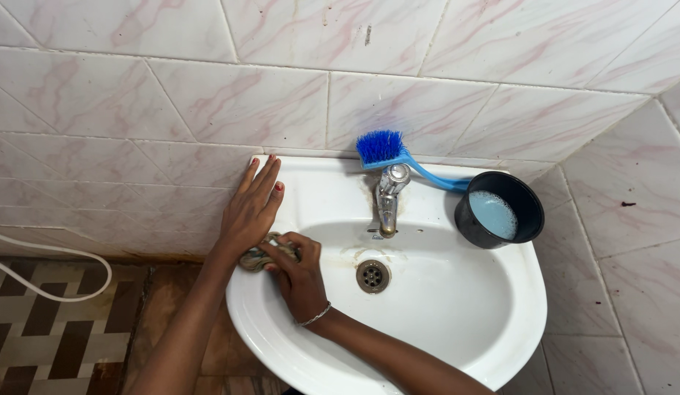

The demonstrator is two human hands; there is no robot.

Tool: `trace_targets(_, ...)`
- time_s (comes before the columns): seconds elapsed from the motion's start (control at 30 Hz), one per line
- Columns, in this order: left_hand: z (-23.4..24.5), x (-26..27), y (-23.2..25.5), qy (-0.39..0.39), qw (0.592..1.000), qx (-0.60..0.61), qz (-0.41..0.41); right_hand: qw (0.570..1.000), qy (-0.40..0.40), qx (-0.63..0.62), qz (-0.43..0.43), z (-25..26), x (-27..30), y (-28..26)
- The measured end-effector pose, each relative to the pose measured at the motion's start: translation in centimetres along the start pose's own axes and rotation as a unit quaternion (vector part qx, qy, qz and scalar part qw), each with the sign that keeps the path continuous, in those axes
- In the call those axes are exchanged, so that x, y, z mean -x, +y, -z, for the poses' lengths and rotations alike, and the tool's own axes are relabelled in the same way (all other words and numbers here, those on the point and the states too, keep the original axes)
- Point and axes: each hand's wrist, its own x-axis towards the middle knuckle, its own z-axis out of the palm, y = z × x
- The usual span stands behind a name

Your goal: The person scrubs the interior of a white bathroom sink using a green sponge. They wipe the basin, the drain area, and the sides of the sink repeatedly.

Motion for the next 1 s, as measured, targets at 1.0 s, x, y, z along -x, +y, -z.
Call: trace_targets(1.0,0.7,0.6,1.7,0.042,0.993,-0.082,-0.074,0.881,-0.359,0.156,-0.264,6.6,3.5,7.2)
